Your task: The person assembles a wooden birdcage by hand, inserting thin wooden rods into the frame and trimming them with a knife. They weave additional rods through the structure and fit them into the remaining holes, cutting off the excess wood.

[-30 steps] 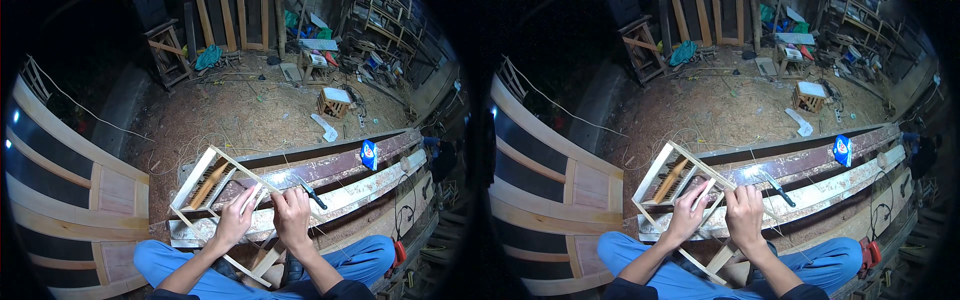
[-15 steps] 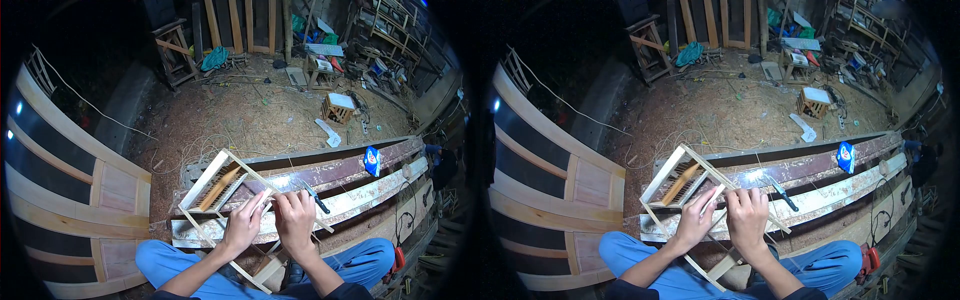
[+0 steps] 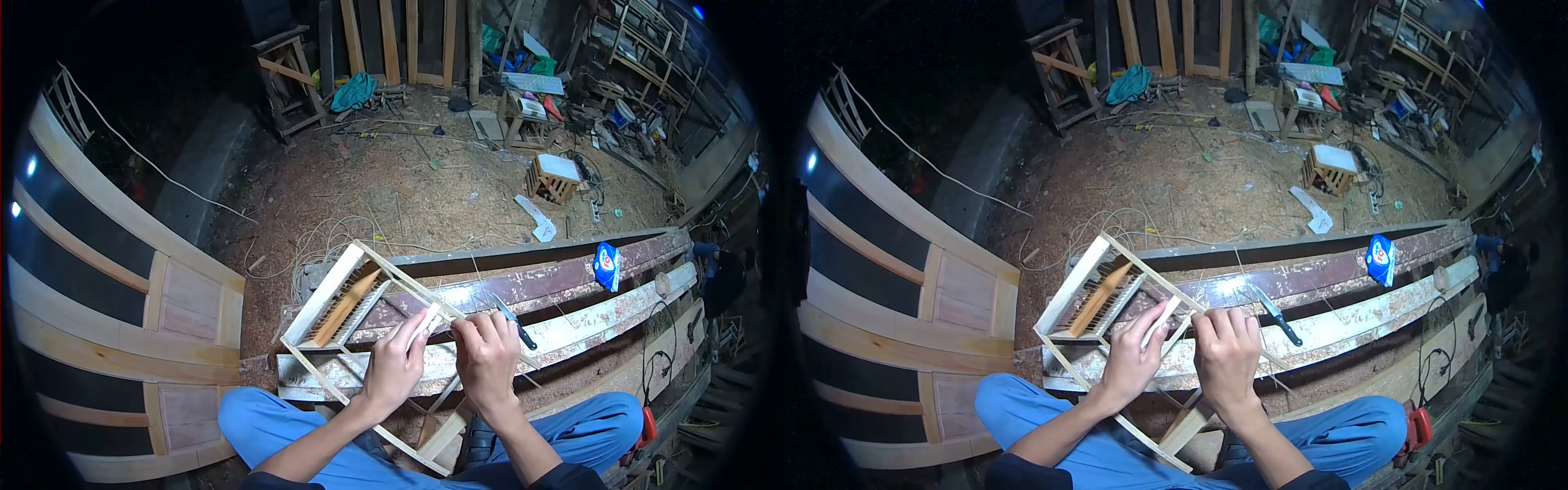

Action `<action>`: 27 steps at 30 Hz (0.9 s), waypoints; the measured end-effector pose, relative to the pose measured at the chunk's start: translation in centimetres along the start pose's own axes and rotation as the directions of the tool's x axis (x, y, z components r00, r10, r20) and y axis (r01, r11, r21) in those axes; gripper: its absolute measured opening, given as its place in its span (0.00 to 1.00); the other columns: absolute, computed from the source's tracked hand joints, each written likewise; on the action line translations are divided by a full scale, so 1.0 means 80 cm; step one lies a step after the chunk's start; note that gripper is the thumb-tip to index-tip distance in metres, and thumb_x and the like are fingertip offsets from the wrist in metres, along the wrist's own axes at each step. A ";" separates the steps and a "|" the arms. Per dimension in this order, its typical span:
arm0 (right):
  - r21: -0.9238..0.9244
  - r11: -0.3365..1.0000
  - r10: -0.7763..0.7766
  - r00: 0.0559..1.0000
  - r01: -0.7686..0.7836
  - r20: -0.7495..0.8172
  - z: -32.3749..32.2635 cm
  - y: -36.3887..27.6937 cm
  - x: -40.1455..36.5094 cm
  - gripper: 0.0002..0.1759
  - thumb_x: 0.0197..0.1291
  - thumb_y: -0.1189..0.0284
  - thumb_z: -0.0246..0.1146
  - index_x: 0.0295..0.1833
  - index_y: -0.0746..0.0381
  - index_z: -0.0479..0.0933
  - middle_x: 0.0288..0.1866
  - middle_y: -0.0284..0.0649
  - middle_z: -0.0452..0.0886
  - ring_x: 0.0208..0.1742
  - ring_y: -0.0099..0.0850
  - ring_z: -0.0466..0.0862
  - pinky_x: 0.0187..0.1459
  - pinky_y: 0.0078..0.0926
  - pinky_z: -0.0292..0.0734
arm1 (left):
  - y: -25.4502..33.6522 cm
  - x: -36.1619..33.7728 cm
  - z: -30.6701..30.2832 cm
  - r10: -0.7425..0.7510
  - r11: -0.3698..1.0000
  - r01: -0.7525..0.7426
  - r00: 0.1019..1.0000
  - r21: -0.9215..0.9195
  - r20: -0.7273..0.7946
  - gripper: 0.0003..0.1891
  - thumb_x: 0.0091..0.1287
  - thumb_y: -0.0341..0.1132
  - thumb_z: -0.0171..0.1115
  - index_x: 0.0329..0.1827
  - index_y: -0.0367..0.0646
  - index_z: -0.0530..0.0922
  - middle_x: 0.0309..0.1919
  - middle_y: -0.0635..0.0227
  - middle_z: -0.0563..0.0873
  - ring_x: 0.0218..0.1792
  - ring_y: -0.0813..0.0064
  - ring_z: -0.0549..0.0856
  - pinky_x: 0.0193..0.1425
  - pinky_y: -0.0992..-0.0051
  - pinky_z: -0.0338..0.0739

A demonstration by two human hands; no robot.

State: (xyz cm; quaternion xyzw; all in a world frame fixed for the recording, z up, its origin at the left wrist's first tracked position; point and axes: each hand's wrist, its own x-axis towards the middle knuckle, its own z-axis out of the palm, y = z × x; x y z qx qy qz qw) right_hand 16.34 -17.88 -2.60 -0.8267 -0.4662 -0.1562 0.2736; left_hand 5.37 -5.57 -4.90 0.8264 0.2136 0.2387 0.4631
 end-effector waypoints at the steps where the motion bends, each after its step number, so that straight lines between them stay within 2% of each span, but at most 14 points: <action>1: 0.006 1.000 -0.003 1.000 0.003 0.001 -0.001 -0.001 0.002 0.07 0.57 0.75 0.68 0.42 0.60 0.83 0.38 0.37 0.82 0.41 0.36 0.79 0.43 0.37 0.70 | 0.001 0.000 -0.001 0.003 1.000 -0.003 1.000 0.002 -0.003 0.19 0.75 0.25 0.60 0.66 0.28 0.79 0.54 0.39 0.88 0.54 0.42 0.88 0.58 0.57 0.84; 3: 0.013 1.000 -0.008 1.000 0.008 -0.006 0.000 -0.001 0.006 0.07 0.57 0.75 0.68 0.42 0.60 0.83 0.38 0.37 0.82 0.41 0.36 0.79 0.42 0.37 0.70 | 0.003 0.000 -0.002 0.013 1.000 -0.013 1.000 0.009 -0.008 0.19 0.75 0.25 0.60 0.67 0.28 0.78 0.54 0.39 0.87 0.55 0.42 0.88 0.58 0.57 0.84; 5: 0.070 0.997 0.006 1.000 -0.006 -0.013 0.005 0.001 0.003 0.07 0.56 0.76 0.67 0.41 0.60 0.83 0.37 0.38 0.82 0.40 0.38 0.79 0.42 0.38 0.71 | 0.007 -0.007 0.003 -0.046 0.999 0.046 0.999 -0.009 0.028 0.18 0.75 0.26 0.61 0.65 0.30 0.80 0.55 0.40 0.88 0.57 0.47 0.89 0.62 0.61 0.82; 6: 0.079 0.996 0.027 1.000 -0.029 0.015 0.011 0.000 0.002 0.07 0.55 0.76 0.73 0.40 0.60 0.83 0.36 0.37 0.81 0.40 0.39 0.79 0.42 0.40 0.72 | 0.013 -0.013 0.008 -0.020 1.000 0.020 0.998 0.008 0.057 0.18 0.76 0.26 0.61 0.66 0.30 0.80 0.54 0.40 0.88 0.56 0.46 0.89 0.61 0.60 0.83; 8: 0.060 0.997 0.038 0.999 -0.040 0.039 0.011 -0.001 0.000 0.08 0.55 0.76 0.73 0.40 0.60 0.83 0.35 0.37 0.81 0.40 0.40 0.79 0.43 0.39 0.72 | 0.010 -0.015 0.012 -0.029 0.999 0.029 0.999 -0.024 0.037 0.18 0.76 0.27 0.61 0.66 0.30 0.79 0.53 0.39 0.88 0.55 0.46 0.90 0.59 0.59 0.83; 12: 0.021 0.997 0.071 0.992 -0.074 0.103 0.011 -0.006 0.000 0.08 0.55 0.76 0.73 0.41 0.60 0.84 0.37 0.38 0.81 0.43 0.40 0.79 0.45 0.39 0.72 | 0.002 -0.011 0.009 -0.074 0.997 0.077 0.994 -0.030 0.082 0.19 0.76 0.27 0.61 0.67 0.30 0.79 0.52 0.39 0.88 0.54 0.47 0.90 0.57 0.59 0.84; 14: -0.043 0.995 0.093 0.990 -0.089 0.109 0.010 -0.002 -0.004 0.05 0.55 0.77 0.67 0.38 0.62 0.81 0.39 0.42 0.79 0.45 0.41 0.77 0.45 0.40 0.70 | -0.008 -0.008 0.014 -0.064 0.998 0.063 0.996 0.020 0.061 0.19 0.77 0.28 0.57 0.68 0.29 0.77 0.55 0.37 0.86 0.53 0.40 0.88 0.58 0.55 0.82; 16: -0.069 0.992 0.118 0.985 -0.110 0.128 0.002 0.007 -0.005 0.04 0.56 0.76 0.68 0.37 0.63 0.81 0.40 0.42 0.78 0.46 0.41 0.77 0.45 0.39 0.70 | -0.022 -0.002 0.018 -0.109 0.994 0.110 0.993 -0.013 0.052 0.20 0.77 0.28 0.57 0.69 0.30 0.77 0.54 0.37 0.87 0.54 0.42 0.88 0.57 0.56 0.83; 18: -0.058 0.993 0.110 0.988 -0.104 0.111 0.003 0.015 -0.005 0.04 0.56 0.77 0.67 0.37 0.62 0.82 0.40 0.42 0.79 0.45 0.40 0.78 0.44 0.39 0.70 | -0.036 0.002 0.023 -0.159 0.987 0.159 0.987 -0.018 0.020 0.21 0.76 0.28 0.60 0.70 0.30 0.77 0.46 0.41 0.90 0.45 0.56 0.93 0.53 0.63 0.84; 19: -0.059 0.993 0.111 0.987 -0.105 0.113 0.005 0.019 -0.007 0.04 0.56 0.77 0.67 0.37 0.62 0.82 0.40 0.42 0.79 0.45 0.40 0.78 0.44 0.39 0.70 | -0.040 0.003 0.025 -0.119 0.993 0.119 0.993 -0.006 0.008 0.21 0.77 0.29 0.60 0.71 0.30 0.77 0.44 0.42 0.91 0.43 0.60 0.93 0.53 0.64 0.84; 20: -0.041 0.996 0.086 0.989 -0.081 0.118 0.010 0.022 -0.009 0.03 0.56 0.77 0.67 0.37 0.62 0.82 0.38 0.42 0.79 0.44 0.40 0.78 0.44 0.39 0.70 | -0.042 0.004 0.027 -0.120 0.993 0.120 0.993 -0.005 0.011 0.21 0.77 0.29 0.60 0.71 0.30 0.77 0.44 0.42 0.91 0.43 0.60 0.93 0.53 0.64 0.84; 22: -0.020 0.998 0.064 0.990 -0.062 0.127 0.018 0.027 -0.015 0.03 0.56 0.78 0.67 0.37 0.62 0.82 0.37 0.41 0.79 0.43 0.40 0.78 0.43 0.39 0.70 | -0.041 0.004 0.028 -0.142 0.989 0.144 0.988 -0.027 0.057 0.21 0.76 0.28 0.58 0.69 0.27 0.77 0.56 0.35 0.86 0.57 0.41 0.88 0.61 0.58 0.82; 25: 0.040 0.997 0.065 0.992 -0.069 0.106 0.027 0.033 -0.018 0.03 0.56 0.79 0.66 0.36 0.61 0.81 0.35 0.41 0.79 0.40 0.40 0.78 0.43 0.39 0.70 | -0.050 -0.003 0.036 -0.078 0.997 0.079 0.996 -0.024 0.030 0.21 0.76 0.27 0.58 0.69 0.26 0.76 0.56 0.35 0.86 0.58 0.41 0.87 0.62 0.58 0.82; 27: 0.059 0.995 0.073 0.994 -0.078 0.082 0.031 0.035 -0.020 0.04 0.55 0.80 0.66 0.36 0.61 0.81 0.34 0.40 0.79 0.40 0.40 0.79 0.42 0.39 0.70 | -0.050 -0.005 0.039 -0.106 0.994 0.106 0.994 -0.023 0.036 0.21 0.77 0.29 0.58 0.70 0.28 0.76 0.57 0.36 0.86 0.59 0.44 0.88 0.63 0.60 0.81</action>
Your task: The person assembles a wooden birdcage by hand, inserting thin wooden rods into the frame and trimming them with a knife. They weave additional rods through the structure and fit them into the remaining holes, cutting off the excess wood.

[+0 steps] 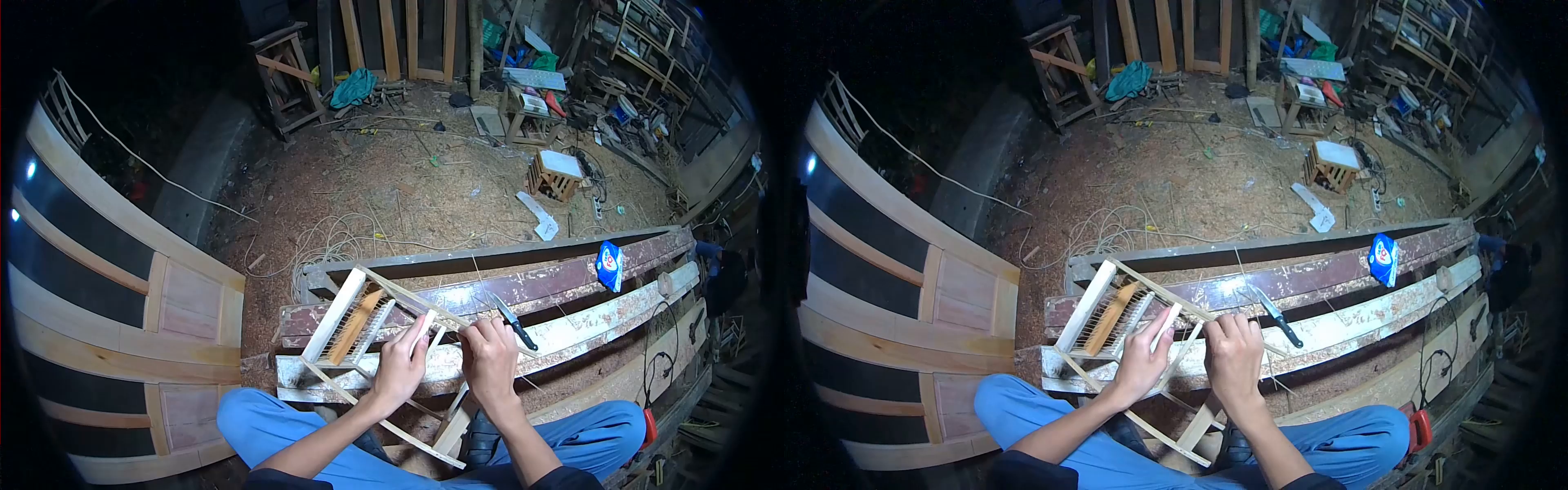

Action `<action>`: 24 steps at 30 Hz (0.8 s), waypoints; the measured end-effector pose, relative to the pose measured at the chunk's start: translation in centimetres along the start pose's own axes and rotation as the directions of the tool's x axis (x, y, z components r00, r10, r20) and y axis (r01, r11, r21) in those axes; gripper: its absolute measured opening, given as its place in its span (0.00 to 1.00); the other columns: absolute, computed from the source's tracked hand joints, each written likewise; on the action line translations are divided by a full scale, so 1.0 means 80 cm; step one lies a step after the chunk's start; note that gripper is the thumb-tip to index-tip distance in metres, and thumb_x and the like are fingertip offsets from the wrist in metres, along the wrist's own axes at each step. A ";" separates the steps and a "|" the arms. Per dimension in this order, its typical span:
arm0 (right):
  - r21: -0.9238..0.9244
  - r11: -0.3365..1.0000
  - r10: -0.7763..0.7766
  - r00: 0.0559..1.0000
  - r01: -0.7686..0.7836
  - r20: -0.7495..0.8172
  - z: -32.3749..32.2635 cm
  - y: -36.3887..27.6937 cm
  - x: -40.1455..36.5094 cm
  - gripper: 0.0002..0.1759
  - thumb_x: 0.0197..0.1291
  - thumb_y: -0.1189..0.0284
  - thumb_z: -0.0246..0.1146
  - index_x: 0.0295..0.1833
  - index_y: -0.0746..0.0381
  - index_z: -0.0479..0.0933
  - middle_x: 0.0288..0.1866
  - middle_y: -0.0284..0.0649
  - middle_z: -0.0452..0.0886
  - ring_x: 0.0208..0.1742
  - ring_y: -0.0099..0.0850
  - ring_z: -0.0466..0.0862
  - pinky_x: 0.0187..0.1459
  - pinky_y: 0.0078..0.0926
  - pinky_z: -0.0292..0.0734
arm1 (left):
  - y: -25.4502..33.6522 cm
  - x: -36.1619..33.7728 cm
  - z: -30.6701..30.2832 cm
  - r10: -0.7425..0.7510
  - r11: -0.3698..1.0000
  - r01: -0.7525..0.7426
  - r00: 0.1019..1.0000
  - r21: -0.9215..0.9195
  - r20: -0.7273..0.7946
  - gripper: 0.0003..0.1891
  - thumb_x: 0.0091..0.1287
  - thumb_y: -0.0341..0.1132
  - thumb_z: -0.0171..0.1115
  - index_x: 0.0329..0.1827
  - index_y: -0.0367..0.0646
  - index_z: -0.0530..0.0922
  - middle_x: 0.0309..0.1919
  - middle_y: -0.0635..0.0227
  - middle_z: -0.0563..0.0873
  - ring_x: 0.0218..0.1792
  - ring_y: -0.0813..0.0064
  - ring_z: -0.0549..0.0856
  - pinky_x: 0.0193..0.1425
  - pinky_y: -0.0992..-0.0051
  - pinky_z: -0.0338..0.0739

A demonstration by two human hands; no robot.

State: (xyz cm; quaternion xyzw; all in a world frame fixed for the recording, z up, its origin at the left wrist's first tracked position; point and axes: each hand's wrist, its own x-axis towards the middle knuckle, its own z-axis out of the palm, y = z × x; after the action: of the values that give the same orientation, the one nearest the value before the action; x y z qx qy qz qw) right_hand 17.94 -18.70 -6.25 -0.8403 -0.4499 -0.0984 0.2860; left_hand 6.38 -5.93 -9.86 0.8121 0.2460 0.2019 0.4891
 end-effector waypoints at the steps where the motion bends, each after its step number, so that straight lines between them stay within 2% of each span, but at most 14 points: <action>1: -0.001 1.000 0.004 1.000 -0.004 0.000 0.002 0.002 0.000 0.04 0.55 0.80 0.66 0.36 0.61 0.81 0.34 0.40 0.79 0.40 0.40 0.79 0.42 0.39 0.70 | 0.000 -0.001 0.002 -0.026 1.000 0.026 1.000 -0.001 0.003 0.22 0.78 0.31 0.59 0.71 0.30 0.76 0.57 0.36 0.87 0.60 0.48 0.88 0.65 0.61 0.80; 5: 0.016 1.000 -0.009 1.000 0.009 0.006 0.015 0.007 0.002 0.05 0.52 0.80 0.65 0.36 0.61 0.81 0.35 0.40 0.79 0.40 0.40 0.79 0.41 0.39 0.72 | 0.002 -0.003 0.007 -0.031 1.000 0.031 0.999 -0.005 0.037 0.22 0.79 0.32 0.58 0.72 0.30 0.76 0.57 0.37 0.87 0.61 0.47 0.88 0.65 0.62 0.80; 7: 0.023 1.000 0.001 1.000 -0.001 0.001 0.017 0.011 -0.002 0.05 0.52 0.80 0.65 0.35 0.62 0.81 0.35 0.40 0.80 0.41 0.40 0.80 0.41 0.39 0.73 | -0.002 0.001 0.009 0.026 1.000 -0.025 0.999 -0.010 0.030 0.22 0.77 0.27 0.56 0.71 0.26 0.74 0.54 0.34 0.86 0.55 0.41 0.88 0.59 0.58 0.82; 14: 0.072 0.997 -0.007 1.000 0.006 0.015 0.036 0.020 -0.009 0.04 0.52 0.80 0.67 0.35 0.62 0.81 0.34 0.41 0.80 0.38 0.41 0.81 0.40 0.40 0.74 | -0.009 -0.002 0.015 0.040 0.999 -0.040 0.998 0.006 0.042 0.21 0.77 0.27 0.56 0.71 0.27 0.75 0.52 0.36 0.87 0.52 0.40 0.89 0.57 0.58 0.83; 19: 0.121 0.992 0.032 0.998 -0.039 0.061 0.054 0.020 -0.017 0.03 0.56 0.79 0.68 0.36 0.61 0.81 0.33 0.41 0.79 0.39 0.41 0.81 0.40 0.41 0.74 | -0.018 -0.007 0.019 -0.050 0.999 0.052 0.994 -0.016 0.094 0.21 0.77 0.27 0.57 0.71 0.27 0.75 0.55 0.35 0.86 0.56 0.41 0.88 0.60 0.59 0.82; 21: 0.122 0.992 0.035 0.997 -0.044 0.073 0.053 0.017 -0.015 0.03 0.57 0.78 0.68 0.37 0.61 0.81 0.34 0.41 0.79 0.40 0.41 0.81 0.40 0.41 0.74 | -0.024 -0.009 0.021 -0.148 0.988 0.151 0.984 -0.031 0.102 0.21 0.79 0.33 0.59 0.71 0.30 0.77 0.49 0.41 0.90 0.49 0.55 0.92 0.58 0.63 0.83; 22: 0.113 0.993 0.031 0.997 -0.040 0.077 0.052 0.016 -0.014 0.04 0.57 0.78 0.68 0.38 0.61 0.81 0.35 0.41 0.79 0.41 0.41 0.81 0.40 0.41 0.74 | -0.028 -0.009 0.024 -0.115 0.992 0.119 0.991 -0.046 0.071 0.22 0.79 0.33 0.60 0.71 0.32 0.77 0.44 0.45 0.92 0.42 0.60 0.93 0.53 0.64 0.84; 24: 0.103 0.994 0.027 0.996 -0.036 0.088 0.053 0.018 -0.015 0.06 0.57 0.77 0.69 0.40 0.61 0.81 0.37 0.40 0.80 0.42 0.42 0.80 0.41 0.41 0.74 | -0.032 -0.012 0.024 -0.160 0.984 0.167 0.982 -0.067 0.097 0.23 0.79 0.34 0.60 0.73 0.33 0.76 0.45 0.46 0.92 0.43 0.58 0.93 0.53 0.65 0.84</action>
State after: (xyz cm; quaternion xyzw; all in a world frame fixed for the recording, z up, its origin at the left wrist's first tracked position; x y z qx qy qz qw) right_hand 18.02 -17.76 -10.77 -0.8348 -0.4529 -0.0336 0.3113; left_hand 6.21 -6.77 -13.09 0.7785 0.2816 0.1328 0.5450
